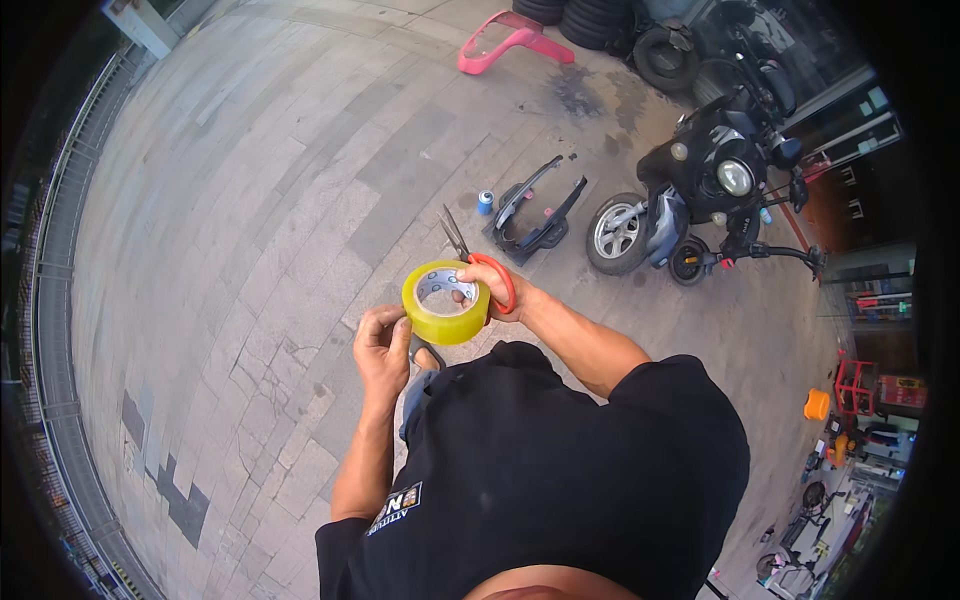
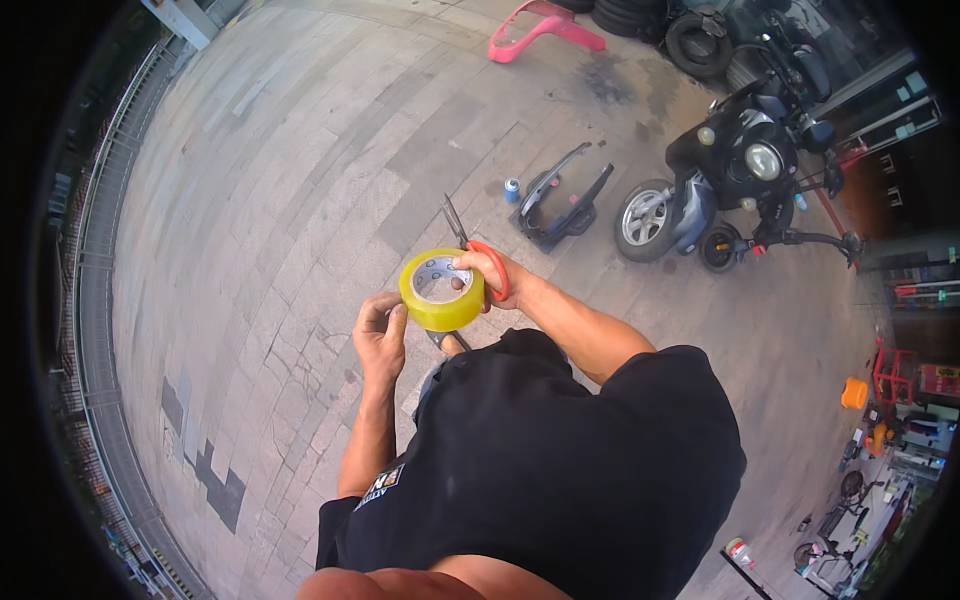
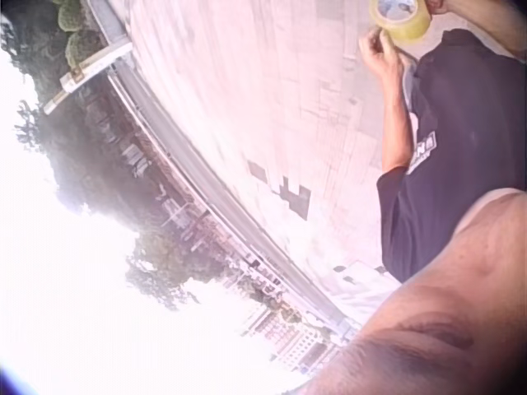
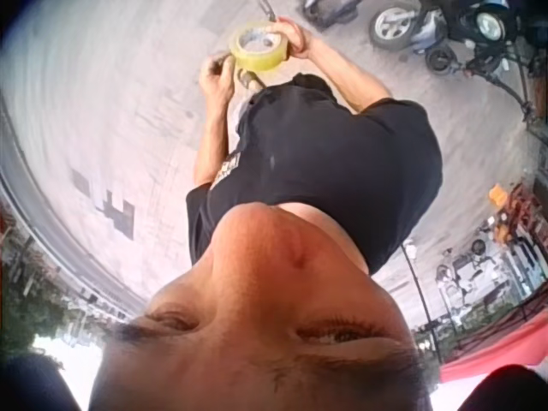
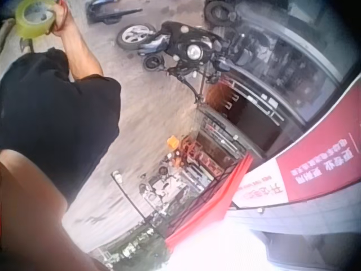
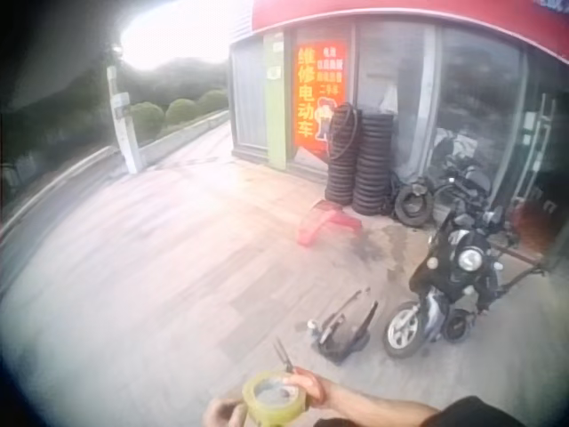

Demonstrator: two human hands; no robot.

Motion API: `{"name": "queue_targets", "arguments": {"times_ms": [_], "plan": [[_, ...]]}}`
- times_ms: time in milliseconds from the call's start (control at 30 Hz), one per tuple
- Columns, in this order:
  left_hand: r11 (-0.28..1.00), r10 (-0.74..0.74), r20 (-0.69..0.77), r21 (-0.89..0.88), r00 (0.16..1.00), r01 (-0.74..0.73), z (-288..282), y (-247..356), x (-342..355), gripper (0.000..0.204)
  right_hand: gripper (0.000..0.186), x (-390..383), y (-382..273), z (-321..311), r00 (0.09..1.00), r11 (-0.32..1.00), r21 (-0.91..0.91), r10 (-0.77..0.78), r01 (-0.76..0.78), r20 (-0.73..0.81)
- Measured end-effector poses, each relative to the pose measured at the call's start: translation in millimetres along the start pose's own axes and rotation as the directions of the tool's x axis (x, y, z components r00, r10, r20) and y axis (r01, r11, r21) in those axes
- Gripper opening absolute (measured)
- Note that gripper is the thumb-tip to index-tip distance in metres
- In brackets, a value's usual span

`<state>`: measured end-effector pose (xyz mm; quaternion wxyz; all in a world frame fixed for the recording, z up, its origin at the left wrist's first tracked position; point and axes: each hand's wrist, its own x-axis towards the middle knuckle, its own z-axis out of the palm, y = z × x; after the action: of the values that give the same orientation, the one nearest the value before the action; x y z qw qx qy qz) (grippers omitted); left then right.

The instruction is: The person applies yellow tape to a pink motorcycle fender, smooths it, and trims the edges with scissors. They then use a utility knife to score or cut the taped area. The fender remains on the ground throughout the task.

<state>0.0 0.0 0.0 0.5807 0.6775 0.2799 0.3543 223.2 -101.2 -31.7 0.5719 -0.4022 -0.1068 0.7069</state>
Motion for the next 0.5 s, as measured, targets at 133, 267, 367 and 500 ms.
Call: {"name": "queue_targets", "arguments": {"times_ms": [133,267,367,500], "plan": [[0.996,0.0,0.172,0.092,0.985,-0.016,-43.0,14.6,89.1,0.004,0.037,49.3,-32.4,33.9,0.993,0.995,0.074,-0.065,0.072,-0.096],[0.949,0.174,0.318,0.199,0.932,-0.245,-35.6,7.1,167.0,0.008,0.041,71.2,-57.4,34.0,0.964,0.978,0.112,-0.146,0.174,-0.224],[0.917,0.269,0.424,0.161,0.865,-0.364,-24.5,5.6,213.6,0.012,0.043,92.9,-68.8,32.1,0.933,0.922,0.276,-0.182,0.272,-0.311],[0.914,0.282,0.531,0.104,0.799,-0.392,-7.5,0.8,278.7,0.015,0.046,128.6,-98.0,8.0,0.932,0.834,0.419,-0.296,0.358,-0.209]]}}
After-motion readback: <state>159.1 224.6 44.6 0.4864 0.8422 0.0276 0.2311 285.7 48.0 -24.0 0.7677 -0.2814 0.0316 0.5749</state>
